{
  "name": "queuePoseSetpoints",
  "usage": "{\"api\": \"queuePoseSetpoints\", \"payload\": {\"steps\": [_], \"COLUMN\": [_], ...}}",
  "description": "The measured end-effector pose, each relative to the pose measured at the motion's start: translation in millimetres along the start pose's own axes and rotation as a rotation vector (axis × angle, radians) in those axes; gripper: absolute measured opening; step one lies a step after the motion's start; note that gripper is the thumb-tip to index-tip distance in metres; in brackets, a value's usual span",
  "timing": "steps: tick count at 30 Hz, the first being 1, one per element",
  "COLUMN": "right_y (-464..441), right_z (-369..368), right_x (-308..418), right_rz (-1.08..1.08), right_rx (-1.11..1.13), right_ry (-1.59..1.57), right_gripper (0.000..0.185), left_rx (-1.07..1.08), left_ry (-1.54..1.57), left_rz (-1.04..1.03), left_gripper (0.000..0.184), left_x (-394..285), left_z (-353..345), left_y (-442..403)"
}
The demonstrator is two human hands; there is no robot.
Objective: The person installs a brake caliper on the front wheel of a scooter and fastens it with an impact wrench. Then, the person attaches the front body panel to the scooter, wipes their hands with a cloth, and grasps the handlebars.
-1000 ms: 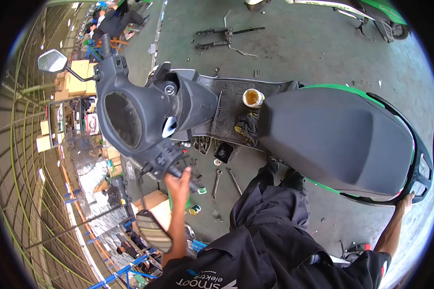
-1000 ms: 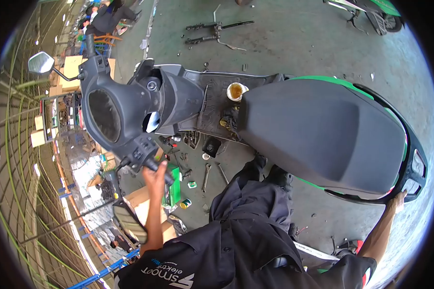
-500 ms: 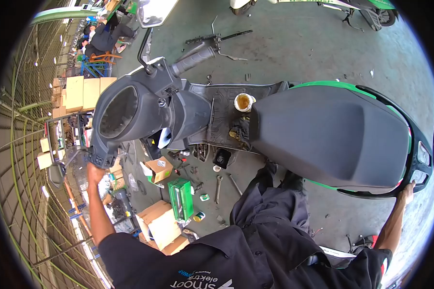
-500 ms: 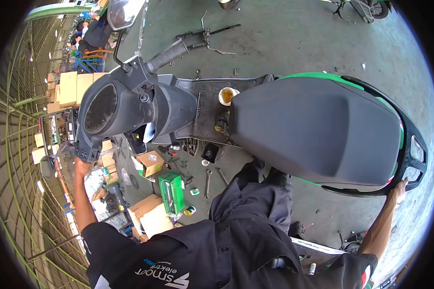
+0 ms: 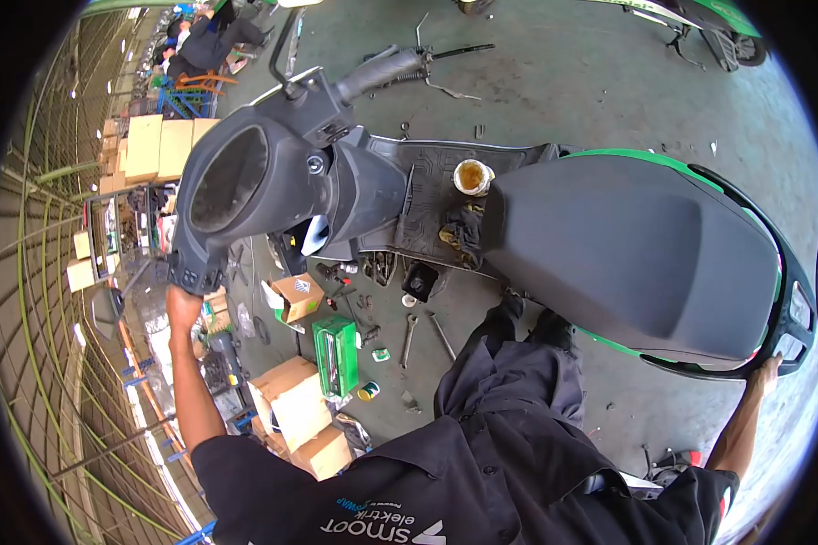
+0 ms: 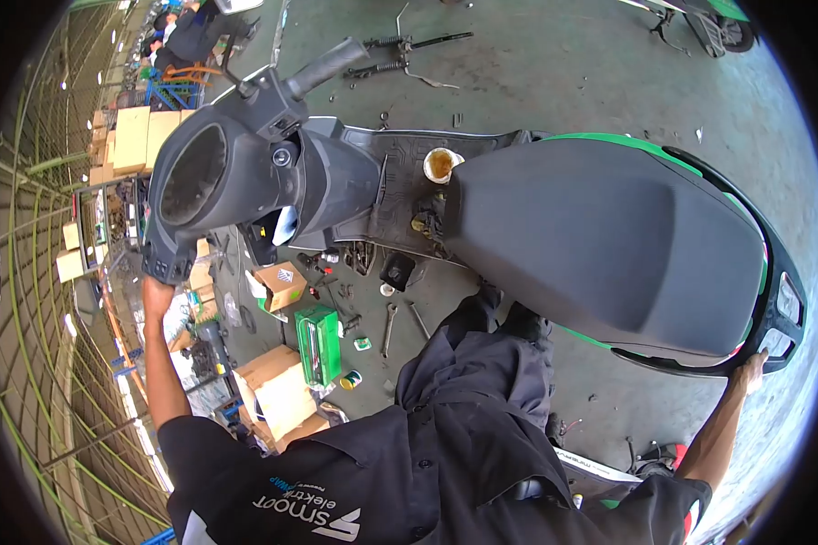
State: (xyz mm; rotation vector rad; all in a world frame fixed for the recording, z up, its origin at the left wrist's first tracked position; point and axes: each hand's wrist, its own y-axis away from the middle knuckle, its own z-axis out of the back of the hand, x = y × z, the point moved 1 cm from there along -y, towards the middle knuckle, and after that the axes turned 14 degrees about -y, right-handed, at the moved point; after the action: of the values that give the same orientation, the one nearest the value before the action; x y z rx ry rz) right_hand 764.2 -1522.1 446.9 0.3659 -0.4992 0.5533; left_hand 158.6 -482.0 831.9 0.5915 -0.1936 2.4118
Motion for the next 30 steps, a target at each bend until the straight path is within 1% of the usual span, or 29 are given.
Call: {"api": "queuePoseSetpoints", "payload": {"steps": [1, 2, 4, 5, 8, 10, 12, 15, 18, 19, 20, 22, 24, 25, 26, 27, 28, 29, 30], "right_y": [-10, -10, -10, -7, -30, -30, -29, -33, -34, -45, -69, -65, -28, -43, -47, -55, -66, -87, -57], "right_z": [-5, -6, -6, -5, -8, -11, -9, -11, -10, -12, -15, -11, -9, -10, -11, -11, -14, -19, -14], "right_x": [0, 1, -1, 2, -6, -11, -10, -11, -12, -20, -36, -36, -12, -15, -15, -17, -21, -32, -28], "right_rz": [-0.061, -0.065, -0.082, -0.059, -0.13, -0.142, -0.111, -0.132, -0.045, -0.005, 0.035, 0.017, -0.103, -0.088, -0.13, -0.125, -0.12, -0.084, 0.112], "right_rx": [-0.076, -0.073, -0.071, -0.04, -0.038, -0.034, -0.039, -0.053, -0.052, -0.023, 0.007, 0.005, -0.051, -0.028, -0.044, -0.042, -0.039, 0.047, 0.111], "right_ry": [0.089, 0.073, 0.045, 0.046, -0.014, -0.019, 0.008, -0.03, 0.069, 0.069, 0.075, 0.063, 0.023, 0.107, 0.109, 0.115, 0.117, 0.12, 0.047], "right_gripper": [0.091, 0.091, 0.092, 0.092, 0.09, 0.089, 0.09, 0.09, 0.094, 0.094, 0.093, 0.092, 0.091, 0.091, 0.092, 0.09, 0.088, 0.074, 0.06], "left_rx": [0.019, 0.041, 0.024, 0.015, -0.021, 0.085, 0.038, -0.024, 0.031, 0.027, 0.017, -0.032, -0.04, -0.045, -0.109, -0.094, -0.053, 0.01, 0.05], "left_ry": [-0.015, -0.032, -0.038, -0.041, -0.007, -0.024, 0.03, 0.018, -0.102, -0.142, -0.1, 0.002, -0.094, -0.149, -0.197, -0.167, -0.187, -0.155, -0.096], "left_rz": [-0.001, -0.004, 0.059, 0.086, 0.094, 0.214, 0.257, 0.28, 0.163, 0.092, 0.071, -0.056, 0.016, 0.051, 0.125, 0.177, 0.348, 0.497, 0.538], "left_gripper": [0.025, 0.025, 0.027, 0.028, 0.03, 0.031, 0.029, 0.027, 0.025, 0.023, 0.023, 0.023, 0.025, 0.026, 0.03, 0.035, 0.035, 0.037, 0.038], "left_x": [6, 9, 9, 4, -21, -22, -39, -49, -24, -8, -5, 8, 4, 2, 6, -11, -27, -62, -78], "left_z": [-2, -1, -3, -3, 3, -7, -7, -6, -4, -5, 1, 4, 1, 3, -10, -11, -21, -17, -31], "left_y": [-6, -9, -5, -3, 16, 32, 45, 51, 28, 13, -2, -28, -20, -14, 1, 19, 45, 70, 94]}}
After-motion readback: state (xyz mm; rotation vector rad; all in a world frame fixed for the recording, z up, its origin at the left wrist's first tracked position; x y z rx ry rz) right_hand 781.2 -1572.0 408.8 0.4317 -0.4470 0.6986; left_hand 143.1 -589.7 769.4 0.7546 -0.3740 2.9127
